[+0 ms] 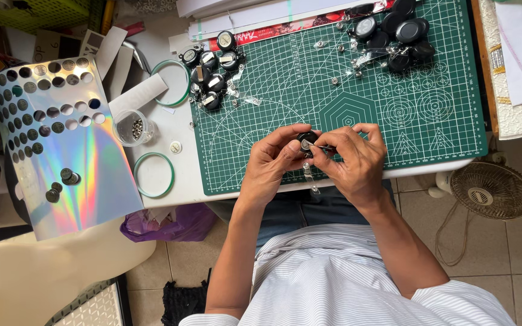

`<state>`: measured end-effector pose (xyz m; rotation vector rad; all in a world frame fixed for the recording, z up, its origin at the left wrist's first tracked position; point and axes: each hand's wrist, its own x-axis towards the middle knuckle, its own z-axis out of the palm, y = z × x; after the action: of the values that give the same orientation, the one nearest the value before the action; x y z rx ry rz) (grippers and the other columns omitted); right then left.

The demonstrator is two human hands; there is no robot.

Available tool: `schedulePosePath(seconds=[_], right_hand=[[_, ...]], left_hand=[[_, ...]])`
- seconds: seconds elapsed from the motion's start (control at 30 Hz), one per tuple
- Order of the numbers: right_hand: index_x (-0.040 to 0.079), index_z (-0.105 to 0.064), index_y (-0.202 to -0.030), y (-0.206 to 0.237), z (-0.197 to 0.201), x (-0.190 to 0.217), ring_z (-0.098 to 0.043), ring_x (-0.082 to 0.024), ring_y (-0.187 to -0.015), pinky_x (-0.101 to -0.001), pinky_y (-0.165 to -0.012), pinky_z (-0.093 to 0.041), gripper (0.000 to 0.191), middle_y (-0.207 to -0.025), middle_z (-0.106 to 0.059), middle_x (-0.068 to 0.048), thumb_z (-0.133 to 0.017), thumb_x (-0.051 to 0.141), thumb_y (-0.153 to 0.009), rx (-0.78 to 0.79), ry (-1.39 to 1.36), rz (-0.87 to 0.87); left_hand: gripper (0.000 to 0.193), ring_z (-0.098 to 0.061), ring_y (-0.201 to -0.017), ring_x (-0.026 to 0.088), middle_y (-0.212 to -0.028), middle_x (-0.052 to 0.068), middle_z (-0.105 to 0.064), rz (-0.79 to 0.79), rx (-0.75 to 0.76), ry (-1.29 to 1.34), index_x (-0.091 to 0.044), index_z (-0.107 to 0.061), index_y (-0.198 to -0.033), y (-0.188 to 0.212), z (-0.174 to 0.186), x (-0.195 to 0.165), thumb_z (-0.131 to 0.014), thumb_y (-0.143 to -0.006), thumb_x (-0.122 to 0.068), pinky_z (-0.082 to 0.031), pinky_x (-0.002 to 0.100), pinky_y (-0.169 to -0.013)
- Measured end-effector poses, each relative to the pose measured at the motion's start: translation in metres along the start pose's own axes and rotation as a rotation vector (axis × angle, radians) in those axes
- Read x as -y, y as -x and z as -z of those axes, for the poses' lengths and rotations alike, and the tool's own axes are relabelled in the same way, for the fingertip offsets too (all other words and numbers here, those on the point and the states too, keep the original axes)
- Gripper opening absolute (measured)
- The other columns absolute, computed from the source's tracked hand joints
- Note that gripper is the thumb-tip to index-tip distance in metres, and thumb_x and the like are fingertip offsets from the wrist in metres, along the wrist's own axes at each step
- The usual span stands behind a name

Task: The person assembles small keychain components on a green cutting mat. They pick up black circular casings, attach metal rings and small white circular pieces, and use a red-handled tool to secure parts. Completed units are placed on the mat while additional components are handled one at a time.

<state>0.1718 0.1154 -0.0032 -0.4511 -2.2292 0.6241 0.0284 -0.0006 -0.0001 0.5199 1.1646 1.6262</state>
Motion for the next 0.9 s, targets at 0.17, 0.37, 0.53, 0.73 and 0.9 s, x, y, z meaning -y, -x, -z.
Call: schedulePosePath(seconds=[0.17,0.37,0.53,0.73,0.9], right_hand=[[0.011,-0.067,-0.098,0.0002,-0.0006,-0.0001,-0.067,-0.009,-0.073,-0.0348,-0.086,-0.042,0.022,-0.085,-0.073,0.007,-0.077,0.031,-0.098,-0.007,0.014,0.008],[0.011,-0.066,-0.098,0.0,0.0007,-0.0003,-0.068,-0.009,-0.073,-0.0343,-0.086,-0.042,0.021,-0.085,-0.073,0.007,-0.078,0.029,-0.098,-0.01,0.012,0.011],[0.011,-0.067,-0.098,-0.0007,0.0011,0.0005,-0.068,-0.008,-0.073,-0.034,-0.085,-0.042,0.021,-0.085,-0.073,0.007,-0.078,0.029,-0.097,-0.007,0.004,0.009],[0.011,-0.067,-0.098,-0.0001,0.0015,0.0005,-0.068,-0.009,-0.074,-0.0344,-0.085,-0.042,0.021,-0.084,-0.073,0.007,-0.079,0.029,-0.097,-0.015,0.018,0.019],[0.011,-0.067,-0.098,0.0004,0.0017,0.0011,-0.068,-0.01,-0.076,-0.0341,-0.084,-0.043,0.021,-0.084,-0.073,0.007,-0.08,0.028,-0.097,-0.022,0.031,0.03]], left_hand=[[0.035,-0.075,-0.102,0.019,-0.12,0.013,-0.074,0.006,-0.014,-0.004,-0.003,-0.065,-0.132,0.0004,0.0,-0.0003,-0.063,-0.102,-0.022,-0.067,0.029,-0.083],[0.036,-0.076,-0.1,0.019,-0.119,0.013,-0.074,0.018,-0.026,0.003,-0.003,-0.065,-0.132,-0.0003,-0.0011,0.0015,-0.064,-0.102,-0.021,-0.067,0.027,-0.08],[0.037,-0.076,-0.096,0.018,-0.118,0.012,-0.074,0.026,-0.035,0.003,-0.002,-0.065,-0.133,0.0,-0.0004,0.0016,-0.065,-0.101,-0.021,-0.066,0.024,-0.076],[0.037,-0.076,-0.095,0.017,-0.116,0.012,-0.075,0.032,-0.043,-0.01,-0.003,-0.065,-0.134,0.0009,-0.0015,0.0019,-0.065,-0.102,-0.021,-0.066,0.024,-0.076],[0.035,-0.076,-0.094,0.017,-0.115,0.013,-0.075,0.027,-0.04,-0.005,-0.004,-0.065,-0.133,0.001,-0.0026,0.0016,-0.063,-0.102,-0.021,-0.067,0.026,-0.078]])
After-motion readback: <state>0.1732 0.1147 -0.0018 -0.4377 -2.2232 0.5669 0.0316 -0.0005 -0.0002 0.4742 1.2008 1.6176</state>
